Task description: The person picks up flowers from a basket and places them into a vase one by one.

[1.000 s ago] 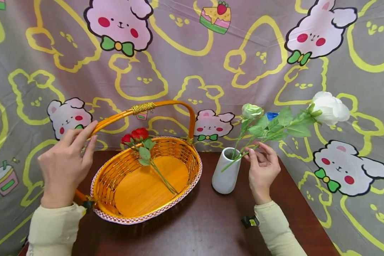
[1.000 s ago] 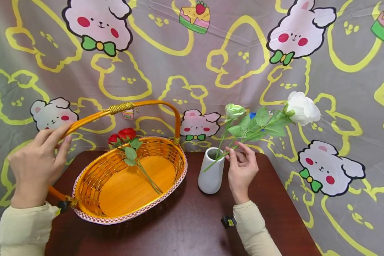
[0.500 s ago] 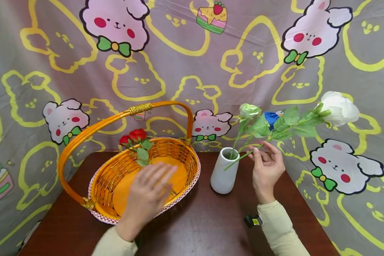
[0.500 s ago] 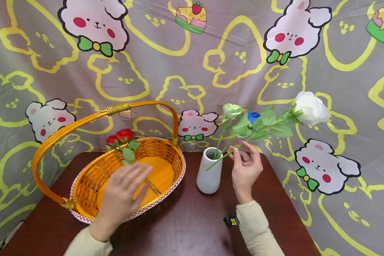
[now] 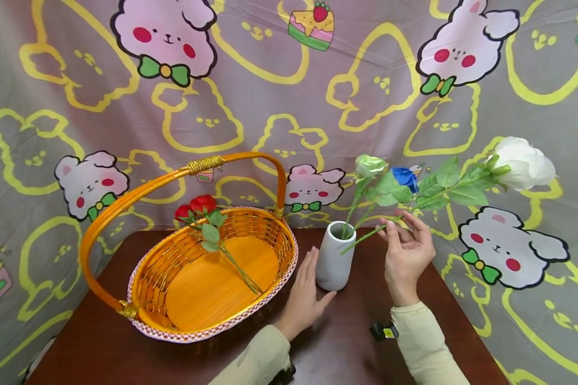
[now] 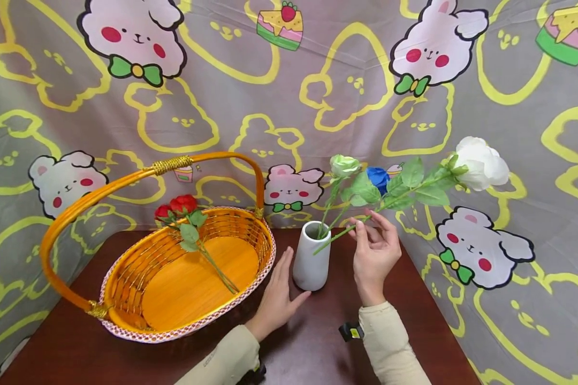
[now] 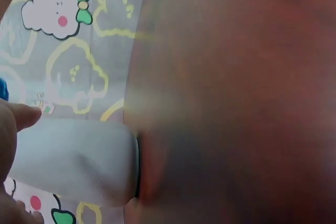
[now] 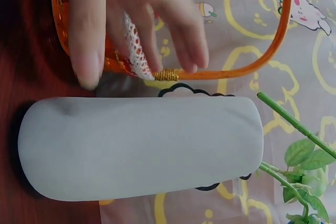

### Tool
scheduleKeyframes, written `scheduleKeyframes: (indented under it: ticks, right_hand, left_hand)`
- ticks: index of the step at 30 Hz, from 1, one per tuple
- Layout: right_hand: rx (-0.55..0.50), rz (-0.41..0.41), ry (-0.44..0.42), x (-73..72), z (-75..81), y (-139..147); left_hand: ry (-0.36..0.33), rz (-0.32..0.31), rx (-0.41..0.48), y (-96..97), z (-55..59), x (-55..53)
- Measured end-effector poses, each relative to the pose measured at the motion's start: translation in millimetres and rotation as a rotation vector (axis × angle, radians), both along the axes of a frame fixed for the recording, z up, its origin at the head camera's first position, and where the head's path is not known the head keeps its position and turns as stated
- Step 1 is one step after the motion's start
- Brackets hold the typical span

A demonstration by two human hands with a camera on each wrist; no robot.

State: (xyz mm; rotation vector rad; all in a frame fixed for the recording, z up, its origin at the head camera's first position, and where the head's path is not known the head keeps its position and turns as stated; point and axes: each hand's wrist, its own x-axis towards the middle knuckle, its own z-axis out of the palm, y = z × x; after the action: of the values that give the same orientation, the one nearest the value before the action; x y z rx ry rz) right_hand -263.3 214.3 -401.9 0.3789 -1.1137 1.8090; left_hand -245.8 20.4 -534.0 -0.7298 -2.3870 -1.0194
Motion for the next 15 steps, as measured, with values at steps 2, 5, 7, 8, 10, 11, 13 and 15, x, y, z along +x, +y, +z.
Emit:
scheduleKeyframes:
  ticks: [2,5,7,8,10,11,13,15]
  right_hand:
    - [0.001,0.001,-0.004,1.0,-0.4,1]
    - [0.006,-0.006,-0.008,2.1,-1.5,3]
    - [0.004,-0.01,-0.004,2.0,-1.7,4]
    - [0.004,-0.011,-0.002,1.8,-1.5,4]
    - [0.001,-0.014,0.001,1.1,-0.7,5]
    - [0.002,-0.015,0.001,0.9,-0.1,5]
    - [0.002,-0.012,0.001,0.4,0.9,6]
    - [0.001,-0.011,0.0,0.4,1.9,6]
  left_hand:
    - [-0.078,-0.006,0.044,5.2,0.5,-8.9]
    - [-0.213,-0.002,0.07,11.6,2.1,-18.9]
    - [-0.27,-0.006,0.077,14.8,2.8,-24.4]
    - [-0.281,-0.009,0.076,16.1,3.0,-26.9]
    - [-0.272,-0.009,0.074,17.7,2.9,-31.9]
    - [-0.255,-0.004,0.071,18.0,2.4,-34.2]
    - [-0.21,0.017,0.061,17.9,0.6,-38.5]
    - [-0.179,0.037,0.061,17.8,-0.5,-40.9]
